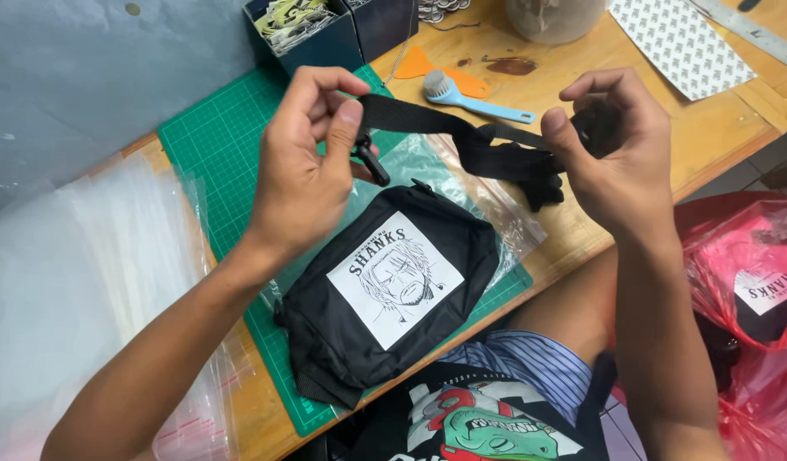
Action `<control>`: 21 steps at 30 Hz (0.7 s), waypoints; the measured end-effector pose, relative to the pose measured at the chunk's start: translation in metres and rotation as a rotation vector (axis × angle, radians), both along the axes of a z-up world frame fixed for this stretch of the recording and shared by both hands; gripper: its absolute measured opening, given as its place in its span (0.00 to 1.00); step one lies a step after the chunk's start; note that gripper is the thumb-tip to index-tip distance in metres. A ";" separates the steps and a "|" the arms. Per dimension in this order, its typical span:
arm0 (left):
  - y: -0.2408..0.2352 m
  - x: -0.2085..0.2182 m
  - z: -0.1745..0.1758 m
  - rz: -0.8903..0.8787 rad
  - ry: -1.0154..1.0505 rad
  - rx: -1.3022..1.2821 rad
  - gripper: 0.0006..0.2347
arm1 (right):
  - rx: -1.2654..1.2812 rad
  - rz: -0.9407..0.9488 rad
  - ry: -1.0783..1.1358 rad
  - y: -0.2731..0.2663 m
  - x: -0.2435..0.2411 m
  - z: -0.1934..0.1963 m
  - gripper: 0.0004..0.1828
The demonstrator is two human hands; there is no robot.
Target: The person uses a light blue brush to clean the exterior of a black drawstring bag on a green cutting mat. They then place the bag into a clear plastic bag and attach a metal chain with a decorative charm to the bag's drawstring.
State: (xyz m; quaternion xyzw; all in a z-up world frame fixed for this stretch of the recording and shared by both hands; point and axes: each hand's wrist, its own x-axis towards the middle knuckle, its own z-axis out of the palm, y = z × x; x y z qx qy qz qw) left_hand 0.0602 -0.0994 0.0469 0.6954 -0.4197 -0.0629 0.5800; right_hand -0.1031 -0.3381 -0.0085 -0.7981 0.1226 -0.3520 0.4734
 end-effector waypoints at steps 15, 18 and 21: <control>-0.010 0.044 -0.039 0.115 0.130 -0.098 0.06 | -0.035 -0.030 0.145 -0.009 0.005 -0.014 0.13; -0.017 0.045 -0.051 -0.011 0.063 -0.029 0.08 | -0.011 0.021 0.185 -0.013 0.008 -0.016 0.16; -0.015 0.037 -0.041 -0.238 -0.181 0.162 0.16 | -0.078 0.151 0.254 -0.002 0.013 0.004 0.18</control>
